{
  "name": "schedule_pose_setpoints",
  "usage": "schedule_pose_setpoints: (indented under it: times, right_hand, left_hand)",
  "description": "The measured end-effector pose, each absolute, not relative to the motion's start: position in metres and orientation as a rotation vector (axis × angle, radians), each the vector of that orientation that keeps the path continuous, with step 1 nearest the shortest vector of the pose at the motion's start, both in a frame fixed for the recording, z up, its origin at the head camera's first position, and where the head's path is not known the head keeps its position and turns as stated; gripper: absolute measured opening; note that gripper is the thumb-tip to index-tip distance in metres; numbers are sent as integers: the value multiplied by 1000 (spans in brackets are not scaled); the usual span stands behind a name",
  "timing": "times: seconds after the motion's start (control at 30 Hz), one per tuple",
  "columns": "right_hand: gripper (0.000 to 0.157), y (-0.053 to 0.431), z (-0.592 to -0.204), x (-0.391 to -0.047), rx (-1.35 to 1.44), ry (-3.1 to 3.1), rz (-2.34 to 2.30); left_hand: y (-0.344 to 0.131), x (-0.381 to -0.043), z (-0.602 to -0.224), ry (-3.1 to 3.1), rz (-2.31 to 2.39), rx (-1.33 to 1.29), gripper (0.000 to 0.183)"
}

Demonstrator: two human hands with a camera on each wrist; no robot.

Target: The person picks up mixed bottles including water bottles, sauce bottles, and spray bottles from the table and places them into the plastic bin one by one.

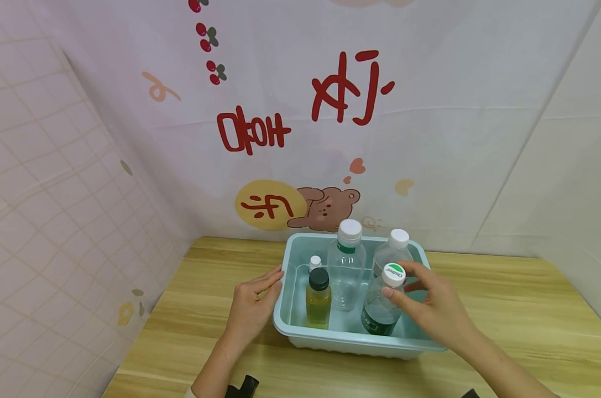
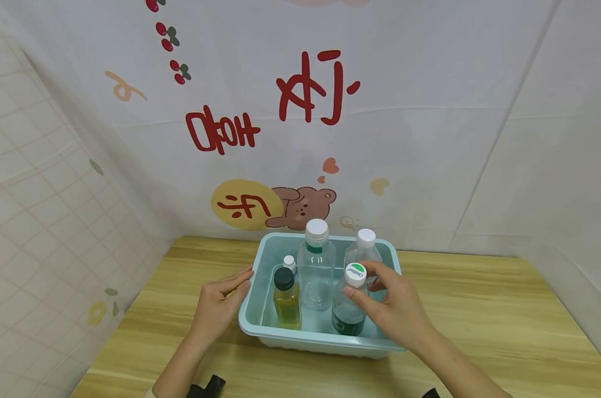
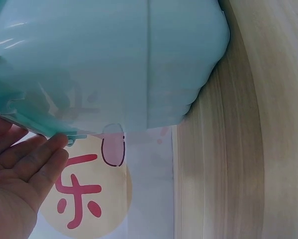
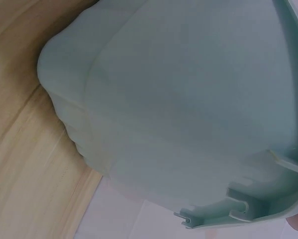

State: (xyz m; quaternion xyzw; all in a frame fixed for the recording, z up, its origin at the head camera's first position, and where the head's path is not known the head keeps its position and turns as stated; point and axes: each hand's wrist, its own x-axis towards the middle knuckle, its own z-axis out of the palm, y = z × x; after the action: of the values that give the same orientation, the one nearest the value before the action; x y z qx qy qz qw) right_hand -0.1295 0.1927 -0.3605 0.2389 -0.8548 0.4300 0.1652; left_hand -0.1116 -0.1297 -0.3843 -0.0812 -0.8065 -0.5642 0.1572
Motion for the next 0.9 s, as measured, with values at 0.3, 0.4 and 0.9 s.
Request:
schedule_pose_setpoints:
  times: [0.3,0.4,0.9]
  right_hand:
    - [46,196,-357,-126,701,-2459,1189]
    - [48,198,-355,-124,687,-2479,1170]
    - [45,225,-345,-126,708,-2489,1117]
  left_hand:
    - [-128,-107,-377,-2336,-1600,-202,24]
    - [-127,-108,-377,-2341,-1593,-202,24]
    - [-146,-121,-406,-2317,-1440,-266,25]
